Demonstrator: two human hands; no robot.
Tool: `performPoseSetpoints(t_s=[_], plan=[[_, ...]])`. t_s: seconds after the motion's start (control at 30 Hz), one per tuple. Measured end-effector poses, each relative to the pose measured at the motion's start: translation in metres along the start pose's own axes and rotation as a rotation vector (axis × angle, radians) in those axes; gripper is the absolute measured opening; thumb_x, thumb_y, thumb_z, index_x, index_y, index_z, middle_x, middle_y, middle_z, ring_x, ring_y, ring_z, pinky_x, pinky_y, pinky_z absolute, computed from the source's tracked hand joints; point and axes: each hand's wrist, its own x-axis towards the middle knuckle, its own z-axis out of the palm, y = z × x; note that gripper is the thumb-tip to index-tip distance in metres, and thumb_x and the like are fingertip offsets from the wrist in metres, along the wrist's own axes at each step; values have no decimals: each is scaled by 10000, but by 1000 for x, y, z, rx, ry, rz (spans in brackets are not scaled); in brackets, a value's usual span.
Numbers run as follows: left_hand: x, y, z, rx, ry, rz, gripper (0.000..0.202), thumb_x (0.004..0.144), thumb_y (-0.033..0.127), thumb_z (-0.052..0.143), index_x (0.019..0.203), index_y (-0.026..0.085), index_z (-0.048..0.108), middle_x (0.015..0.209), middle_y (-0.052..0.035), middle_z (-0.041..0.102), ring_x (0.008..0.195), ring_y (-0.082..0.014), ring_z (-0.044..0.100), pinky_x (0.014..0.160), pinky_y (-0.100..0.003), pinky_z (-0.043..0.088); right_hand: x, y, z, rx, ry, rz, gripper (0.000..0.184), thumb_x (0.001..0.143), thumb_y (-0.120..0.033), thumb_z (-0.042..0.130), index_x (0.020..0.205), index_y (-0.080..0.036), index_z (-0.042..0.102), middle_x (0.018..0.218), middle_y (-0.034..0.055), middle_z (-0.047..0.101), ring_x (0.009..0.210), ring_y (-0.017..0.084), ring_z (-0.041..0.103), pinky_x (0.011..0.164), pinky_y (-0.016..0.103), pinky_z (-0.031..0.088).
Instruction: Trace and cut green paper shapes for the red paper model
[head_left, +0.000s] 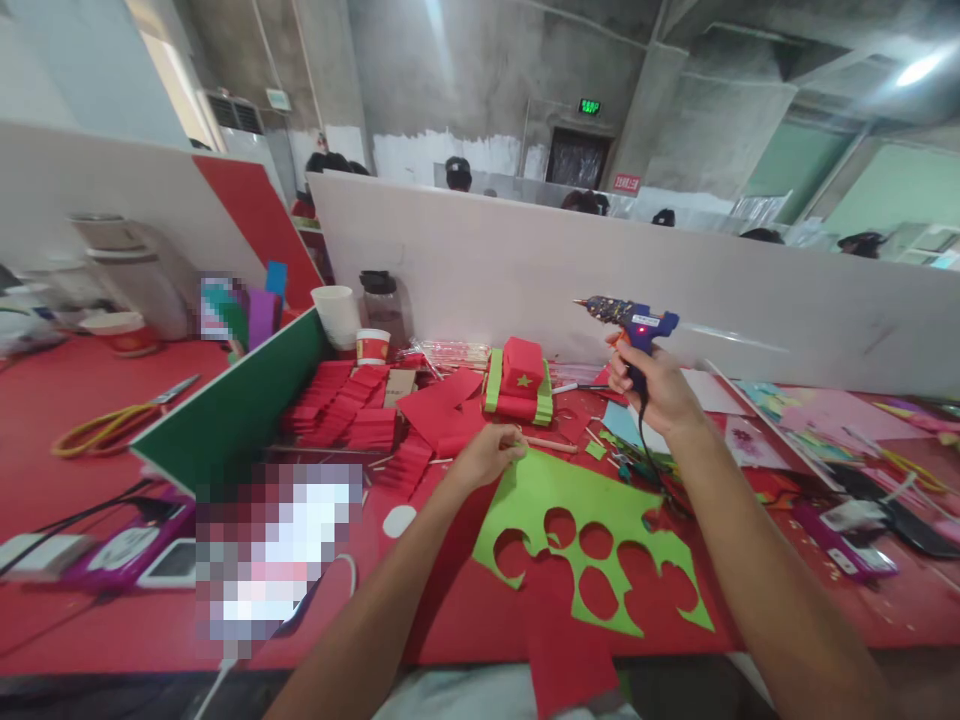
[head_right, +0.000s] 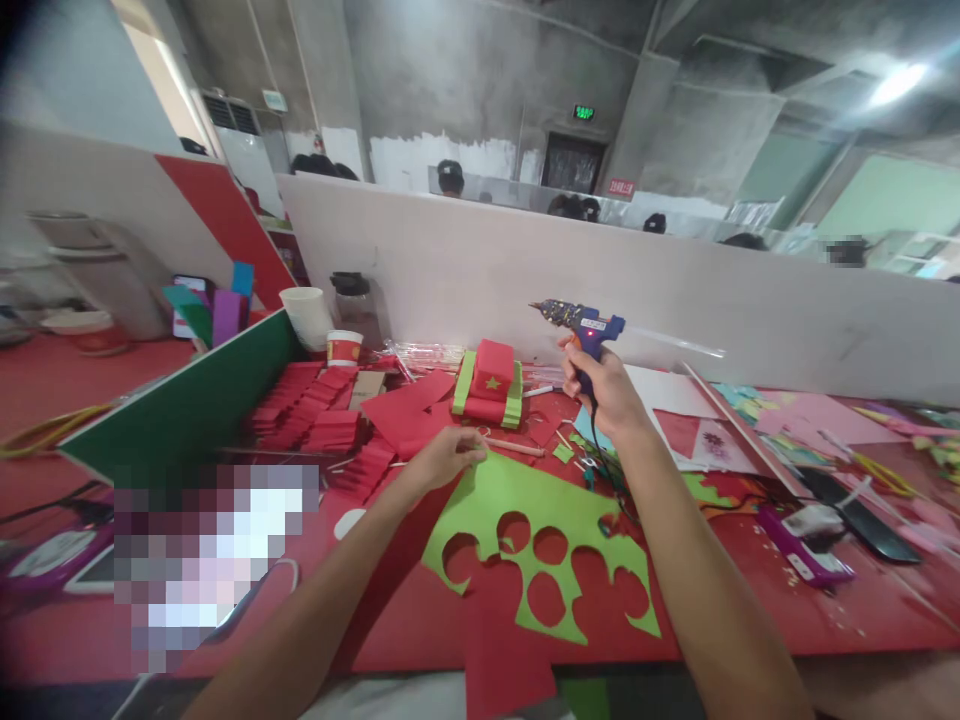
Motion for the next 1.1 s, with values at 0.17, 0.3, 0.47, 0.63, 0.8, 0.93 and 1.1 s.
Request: performPoseSetpoints(t_s=[0.17,0.3,0.47,0.63,0.8,0.93,1.1], plan=[[1,-5,-1,-69,21,-90,122,791,277,588,789,156,589,662,25,556,597,-113,538,563,-218,458,-3,13,3,-140,-98,87,346,774,-407,779,976,-165,636,652,-39,560,477,63,461,424,184,358],[-6,-5,4,145,-75,-182,95,820,216,544,786,156,609,734,-6,613,591,-126,602,563,-232,477,-1,21,7,-204,-164,123,318,794,-398,759,948,-153,630,673,-22,598,481,64,474,429,186,364],[-13,1,3,390,-97,-156,80,793,216,621,805,176,689,791,-37,696,717,-176,656,670,-262,474,-8,34,17,-83,-127,133,288,767,-388,771,846,-149,631,734,1,643,502,64,495,452,189,405],[-12,1,1,575,-80,-133,89,809,218,636,867,197,701,874,-42,723,818,-203,668,708,-273,459,-33,68,23,-51,-62,266,332,757,-447,765,745,-154,611,669,-11,610,464,68,482,408,187,409],[-23,11,4,757,18,-99,265,859,218,602,1120,174,615,1060,-99,681,871,-232,672,736,-306,473,-55,111,24,-5,31,347,380,756,-514,750,742,-155,628,663,5,631,521,93,548,465,194,474],[-50,33,5,878,-21,-50,246,965,230,441,1155,177,588,1100,-111,640,930,-237,657,760,-332,490,-61,135,22,-46,36,351,412,796,-559,701,712,-165,614,620,-3,610,469,86,507,421,189,433],[-79,43,14,960,-218,7,302,949,281,524,1236,209,583,1240,-107,610,1154,-283,563,910,-416,485,-60,133,16,-246,-58,295,475,877,-596,587,667,-171,613,511,-14,533,434,109,479,430,224,415]])
